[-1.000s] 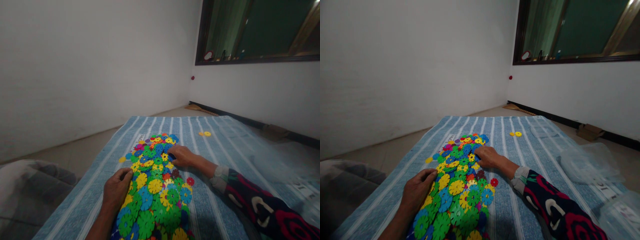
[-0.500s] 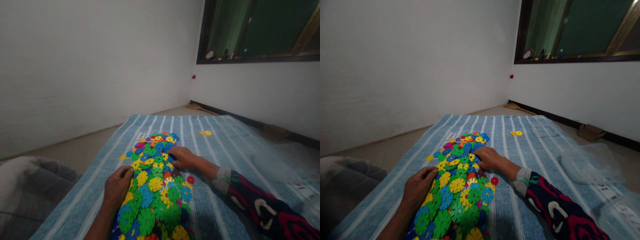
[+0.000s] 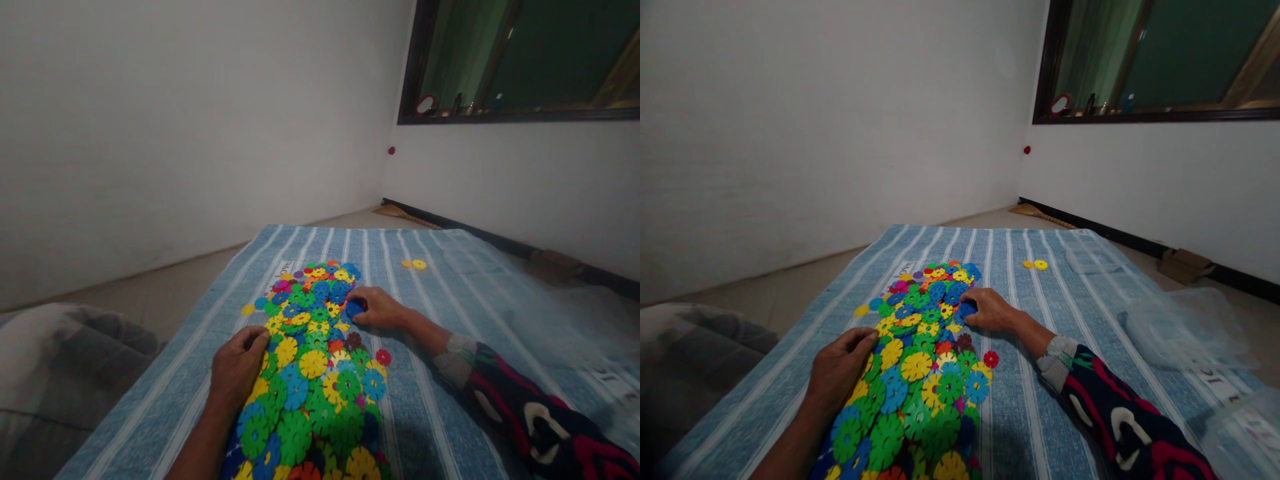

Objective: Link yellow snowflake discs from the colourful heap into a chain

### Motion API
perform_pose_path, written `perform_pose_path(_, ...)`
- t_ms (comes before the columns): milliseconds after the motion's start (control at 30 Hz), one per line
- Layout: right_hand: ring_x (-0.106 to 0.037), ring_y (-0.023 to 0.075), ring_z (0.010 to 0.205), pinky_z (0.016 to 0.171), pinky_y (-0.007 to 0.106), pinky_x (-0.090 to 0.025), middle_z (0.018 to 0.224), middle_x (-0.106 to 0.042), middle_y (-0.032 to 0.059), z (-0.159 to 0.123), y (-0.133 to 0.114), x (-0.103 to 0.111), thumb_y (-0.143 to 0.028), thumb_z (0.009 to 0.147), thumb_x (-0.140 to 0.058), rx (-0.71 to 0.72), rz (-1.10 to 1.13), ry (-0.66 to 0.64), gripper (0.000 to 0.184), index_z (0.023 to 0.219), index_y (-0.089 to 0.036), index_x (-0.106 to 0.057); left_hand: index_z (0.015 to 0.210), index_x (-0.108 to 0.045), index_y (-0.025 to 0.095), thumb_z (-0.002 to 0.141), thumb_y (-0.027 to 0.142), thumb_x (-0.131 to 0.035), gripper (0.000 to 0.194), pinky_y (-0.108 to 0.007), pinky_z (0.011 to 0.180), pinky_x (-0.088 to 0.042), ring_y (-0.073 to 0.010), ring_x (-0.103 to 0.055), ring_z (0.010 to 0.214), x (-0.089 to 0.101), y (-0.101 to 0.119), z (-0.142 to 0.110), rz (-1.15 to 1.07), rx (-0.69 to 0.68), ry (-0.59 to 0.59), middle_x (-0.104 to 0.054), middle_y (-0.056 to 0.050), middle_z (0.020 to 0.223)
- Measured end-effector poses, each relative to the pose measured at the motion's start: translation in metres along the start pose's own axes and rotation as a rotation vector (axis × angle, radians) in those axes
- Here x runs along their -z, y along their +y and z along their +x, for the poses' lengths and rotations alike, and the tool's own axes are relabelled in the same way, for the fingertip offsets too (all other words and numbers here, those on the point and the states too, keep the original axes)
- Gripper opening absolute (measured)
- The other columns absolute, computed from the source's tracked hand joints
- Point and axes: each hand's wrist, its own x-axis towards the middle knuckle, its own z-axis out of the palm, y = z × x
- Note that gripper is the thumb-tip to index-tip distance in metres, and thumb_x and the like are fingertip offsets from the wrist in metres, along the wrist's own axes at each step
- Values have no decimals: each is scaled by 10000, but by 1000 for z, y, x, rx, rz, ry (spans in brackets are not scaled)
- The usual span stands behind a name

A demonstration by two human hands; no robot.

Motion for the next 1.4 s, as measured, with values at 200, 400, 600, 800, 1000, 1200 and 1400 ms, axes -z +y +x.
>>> perform_pose_path(200, -570, 157, 814, 742, 253, -405, 963, -662, 27, -1, -1, -2, -204, 689, -675, -10, -23, 1, 369, 1056, -164, -672, 744, -718, 236, 640, 503, -557, 328, -291, 720, -520, -221, -683, 744, 1, 4, -2, 4, 3, -2, -754, 7, 755)
perform_pose_path(400, -564, 178, 869, 772, 271, -388, 993, -663, 55, 4, -9, -9, -231, 736, -674, 9, -177, -1, 331, 1061, -173, -654, 753, -716, 231, 648, 517, -548, 349, -287, 728, -518, -218, -679, 746, 0, 2, -1, 0, -1, -12, -751, 1, 773)
perform_pose_path(600, -567, 171, 844, 744, 266, -373, 966, -667, 43, 6, -5, -3, -250, 742, -685, 26, -181, -49, 322, 1056, -182, -658, 753, -717, 232, 650, 517, -543, 349, -284, 709, -516, -218, -673, 738, -1, 0, -1, -14, -20, -7, -750, 4, 762)
perform_pose_path(800, -573, 171, 831, 734, 266, -377, 972, -676, 50, 6, -1, 3, -248, 731, -688, 37, -184, -64, 343, 1065, -174, -663, 769, -720, 229, 661, 507, -548, 343, -285, 738, -513, -218, -675, 748, -3, -4, 0, 0, -22, -8, -755, -6, 781)
perform_pose_path(1000, -591, 214, 979, 805, 296, -397, 1108, -676, 69, 8, -7, -4, -235, 746, -679, 71, -271, -100, 346, 1090, -214, -650, 749, -714, 231, 654, 503, -551, 331, -280, 699, -511, -217, -676, 729, -2, -1, 0, 5, -18, -1, -753, -4, 755)
perform_pose_path(1200, -593, 227, 948, 751, 297, -399, 1044, -673, 75, 11, -15, -2, -240, 757, -657, 97, -395, -179, 246, 1000, -201, -655, 754, -717, 232, 658, 494, -539, 331, -282, 718, -515, -213, -672, 728, -1, 1, -1, 8, -17, -6, -753, -1, 763)
perform_pose_path(1400, -579, 222, 949, 762, 295, -402, 1042, -662, 79, 11, -18, -2, -194, 758, -626, 110, -418, -178, 231, 987, -198, -655, 753, -717, 234, 669, 497, -535, 331, -282, 716, -512, -218, -680, 753, -1, 2, -2, 22, -34, 0, -757, -1, 777)
